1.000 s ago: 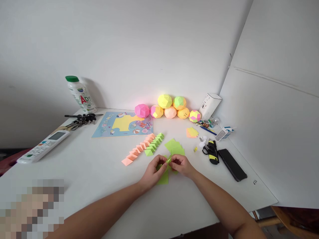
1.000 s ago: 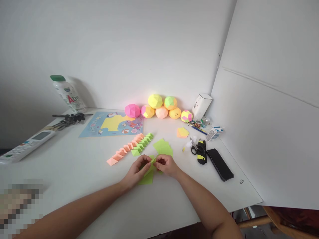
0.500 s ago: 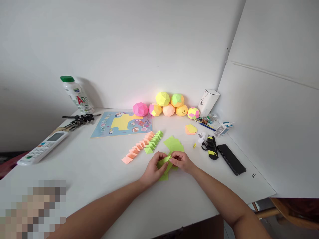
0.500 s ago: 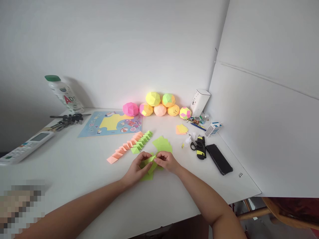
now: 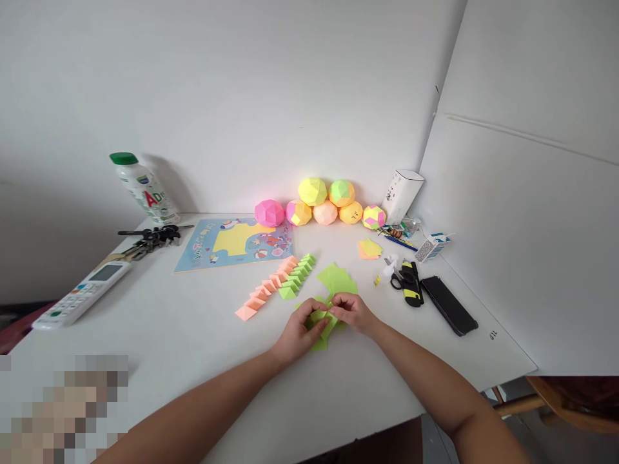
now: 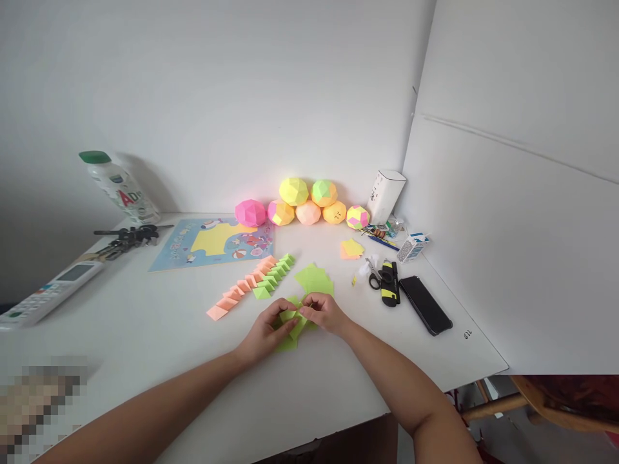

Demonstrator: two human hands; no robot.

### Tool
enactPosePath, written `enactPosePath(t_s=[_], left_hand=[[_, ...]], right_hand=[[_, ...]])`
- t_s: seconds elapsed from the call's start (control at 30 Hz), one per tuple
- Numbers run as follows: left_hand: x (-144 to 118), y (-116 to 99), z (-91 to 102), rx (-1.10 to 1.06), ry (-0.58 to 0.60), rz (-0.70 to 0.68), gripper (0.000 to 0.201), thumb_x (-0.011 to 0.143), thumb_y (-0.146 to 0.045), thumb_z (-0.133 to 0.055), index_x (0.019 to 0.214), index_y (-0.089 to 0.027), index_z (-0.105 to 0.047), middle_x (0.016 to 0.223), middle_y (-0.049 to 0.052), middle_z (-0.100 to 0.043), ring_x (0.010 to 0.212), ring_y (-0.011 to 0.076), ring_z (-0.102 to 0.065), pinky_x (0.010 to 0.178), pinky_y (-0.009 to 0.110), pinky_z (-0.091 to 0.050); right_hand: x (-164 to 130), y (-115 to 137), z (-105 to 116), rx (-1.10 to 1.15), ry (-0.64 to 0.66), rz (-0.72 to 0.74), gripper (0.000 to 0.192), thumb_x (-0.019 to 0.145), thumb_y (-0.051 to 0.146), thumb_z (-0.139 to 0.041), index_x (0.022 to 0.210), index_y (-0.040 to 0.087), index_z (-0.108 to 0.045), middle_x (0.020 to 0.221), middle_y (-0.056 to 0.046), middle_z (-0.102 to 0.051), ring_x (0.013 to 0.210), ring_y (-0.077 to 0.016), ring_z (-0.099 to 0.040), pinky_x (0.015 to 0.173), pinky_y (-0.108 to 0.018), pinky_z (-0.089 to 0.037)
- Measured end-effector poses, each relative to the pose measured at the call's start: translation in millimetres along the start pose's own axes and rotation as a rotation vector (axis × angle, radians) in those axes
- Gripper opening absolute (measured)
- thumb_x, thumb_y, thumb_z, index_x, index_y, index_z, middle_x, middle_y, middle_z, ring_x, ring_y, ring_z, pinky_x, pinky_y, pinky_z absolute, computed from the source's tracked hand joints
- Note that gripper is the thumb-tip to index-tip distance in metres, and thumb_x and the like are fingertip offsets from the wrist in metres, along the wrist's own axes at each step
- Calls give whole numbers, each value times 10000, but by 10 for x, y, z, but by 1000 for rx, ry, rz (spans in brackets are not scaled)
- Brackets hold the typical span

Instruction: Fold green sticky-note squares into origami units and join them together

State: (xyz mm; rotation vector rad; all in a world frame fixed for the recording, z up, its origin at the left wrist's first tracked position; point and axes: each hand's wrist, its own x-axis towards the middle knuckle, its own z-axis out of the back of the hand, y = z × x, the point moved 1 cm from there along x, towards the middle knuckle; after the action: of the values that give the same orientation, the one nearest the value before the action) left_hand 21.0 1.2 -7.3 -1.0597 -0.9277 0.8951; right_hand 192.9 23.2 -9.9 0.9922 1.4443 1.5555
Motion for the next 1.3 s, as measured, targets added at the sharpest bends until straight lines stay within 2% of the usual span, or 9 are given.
enactPosePath(t_s=[0.23, 0.43, 0.57, 0.77, 1.0, 1.17, 1.3], left_hand=[[-11, 32, 13, 15, 13, 12, 153, 804, -303, -540, 917, -200, -542, 806, 11, -566, 731, 146, -516, 666, 265, -428], [-16, -4, 26, 10, -33, 0, 171, 806, -345, -533, 901, -204, -547, 790, 10, -560, 745, 158, -524, 691, 284, -434], [-9, -16, 33, 26, 6, -5, 192, 811, -335, -526, 953, -213, -570, 821, 21, -564, 776, 167, -530, 725, 300, -439], [-12, 21, 41, 68, 56, -46, 292, 816, -280, -519, 1098, -232, -574, 866, 36, -546, 821, 178, -532, 750, 320, -458], [-14, -12, 54, 8, 40, -64, 292, 816, -251, -527, 1103, -222, -573, 945, 59, -564, 902, 196, -550, 817, 352, -463], [-23, 29, 52, -24, -16, -69, 294, 821, -280, -537, 1105, -219, -580, 921, 54, -552, 886, 187, -557, 803, 335, -475], [-38, 86, 65, -47, -83, -72, 307, 823, -287, -546, 1123, -230, -578, 962, 53, -565, 926, 183, -552, 823, 323, -467]], right_hand=[[-14, 17, -28, -71, 42, -6, 278, 801, 420, -555, 699, 164, -518, 555, 55, -355, 480, -72, -279, 448, -221, -225], [-14, 1, -26, -145, 56, 3, 324, 798, 444, -552, 641, 169, -481, 542, 57, -325, 487, -77, -272, 441, -219, -221], [-8, -23, -23, -163, 53, -10, 329, 797, 448, -548, 637, 168, -483, 527, 62, -316, 480, -78, -272, 439, -215, -219], [5, -29, -23, -137, 58, -3, 331, 794, 434, -549, 608, 171, -473, 515, 65, -319, 468, -77, -266, 440, -219, -215], [14, -20, -3, -78, 95, -21, 311, 804, 421, -555, 643, 165, -482, 526, 69, -303, 465, -69, -254, 435, -214, -211], [-6, 29, -15, -127, 107, -11, 275, 720, 412, -659, 713, 157, -554, 625, 32, -449, 523, -82, -374, 470, -214, -316], [-36, 218, -7, -310, 29, 98, 199, 744, 351, -646, 720, 160, -596, 748, -22, -540, 681, -138, -492, 632, -272, -415]])
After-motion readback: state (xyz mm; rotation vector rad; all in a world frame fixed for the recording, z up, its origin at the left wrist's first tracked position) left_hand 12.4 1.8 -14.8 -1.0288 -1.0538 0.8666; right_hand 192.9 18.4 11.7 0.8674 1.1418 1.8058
